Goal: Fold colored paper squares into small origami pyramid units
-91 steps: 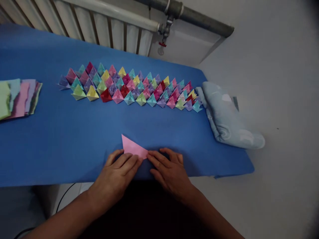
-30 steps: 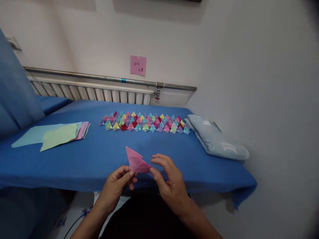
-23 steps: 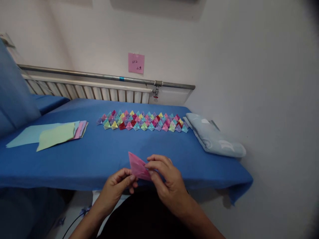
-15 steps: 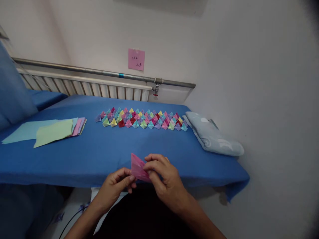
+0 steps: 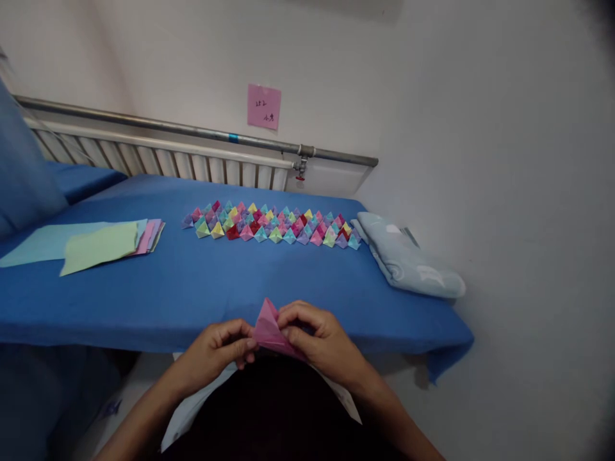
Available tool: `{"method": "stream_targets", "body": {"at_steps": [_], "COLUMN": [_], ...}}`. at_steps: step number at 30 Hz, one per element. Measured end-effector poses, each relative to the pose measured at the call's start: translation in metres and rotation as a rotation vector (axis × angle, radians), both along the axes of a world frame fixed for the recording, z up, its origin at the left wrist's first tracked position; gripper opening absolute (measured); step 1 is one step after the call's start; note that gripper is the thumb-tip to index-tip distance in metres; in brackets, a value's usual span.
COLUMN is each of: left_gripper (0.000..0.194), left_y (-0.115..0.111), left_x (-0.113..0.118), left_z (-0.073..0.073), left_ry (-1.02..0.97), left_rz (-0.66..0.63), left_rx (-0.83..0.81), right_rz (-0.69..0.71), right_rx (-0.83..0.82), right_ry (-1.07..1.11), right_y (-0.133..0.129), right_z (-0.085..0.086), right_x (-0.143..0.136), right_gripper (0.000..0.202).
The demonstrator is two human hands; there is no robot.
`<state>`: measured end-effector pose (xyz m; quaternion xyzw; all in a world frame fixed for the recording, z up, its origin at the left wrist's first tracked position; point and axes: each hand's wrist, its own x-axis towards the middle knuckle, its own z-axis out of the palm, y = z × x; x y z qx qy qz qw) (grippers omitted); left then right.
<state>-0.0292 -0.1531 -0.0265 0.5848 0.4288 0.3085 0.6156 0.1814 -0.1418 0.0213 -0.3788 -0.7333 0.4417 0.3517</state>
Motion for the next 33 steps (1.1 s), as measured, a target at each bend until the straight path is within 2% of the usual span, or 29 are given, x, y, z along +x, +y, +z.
{"method": "stream_targets", "body": {"at_steps": [4, 7, 9, 12, 14, 16, 19, 22, 24, 28, 33], "left_gripper": [0.022, 0.021, 0.021, 0.022, 0.023, 0.025, 0.031, 0.051, 0.066, 0.078, 0.062], "left_y": [0.005, 0.008, 0.011, 0.016, 0.021, 0.028, 0.036, 0.035, 0.029, 0.018, 0.016], "left_x": [-0.003, -0.003, -0.002, -0.001, 0.0, 0.001, 0.007, 0.018, 0.027, 0.043, 0.052], "left_z": [0.006, 0.01, 0.014, 0.019, 0.02, 0.016, 0.007, 0.004, 0.005, 0.007, -0.003], "left_ry": [0.06, 0.097, 0.124, 0.127, 0.102, 0.046, -0.105, -0.259, -0.283, -0.101, 0.235], "left_rz": [-0.074, -0.129, -0.161, -0.185, -0.167, -0.09, 0.125, 0.312, 0.344, 0.372, 0.542], "left_rx": [-0.017, -0.024, -0.041, -0.107, -0.15, -0.147, -0.101, -0.072, -0.029, 0.146, 0.482], "right_rz": [-0.112, -0.174, -0.132, 0.01, 0.032, -0.027, -0.178, -0.349, -0.4, -0.397, -0.4], "right_rx": [-0.084, -0.096, -0.156, -0.32, -0.378, -0.351, -0.262, -0.153, -0.066, 0.08, 0.212], "right_ry": [0.044, 0.06, 0.025, -0.017, 0.012, 0.049, 0.089, 0.144, 0.147, 0.091, 0.035], "right_y": [0.004, 0.009, 0.013, 0.018, 0.022, 0.026, 0.034, 0.04, 0.042, 0.045, 0.045], "right_z": [-0.007, -0.009, -0.008, -0.008, -0.012, -0.017, -0.026, -0.032, -0.034, -0.035, -0.038], "right_x": [-0.003, -0.005, -0.005, -0.005, -0.008, -0.013, -0.02, -0.025, -0.027, -0.032, -0.038], "right_gripper": [0.009, 0.04, 0.052, 0.028, 0.013, 0.011, 0.01, 0.008, 0.005, 0.012, 0.016]}}
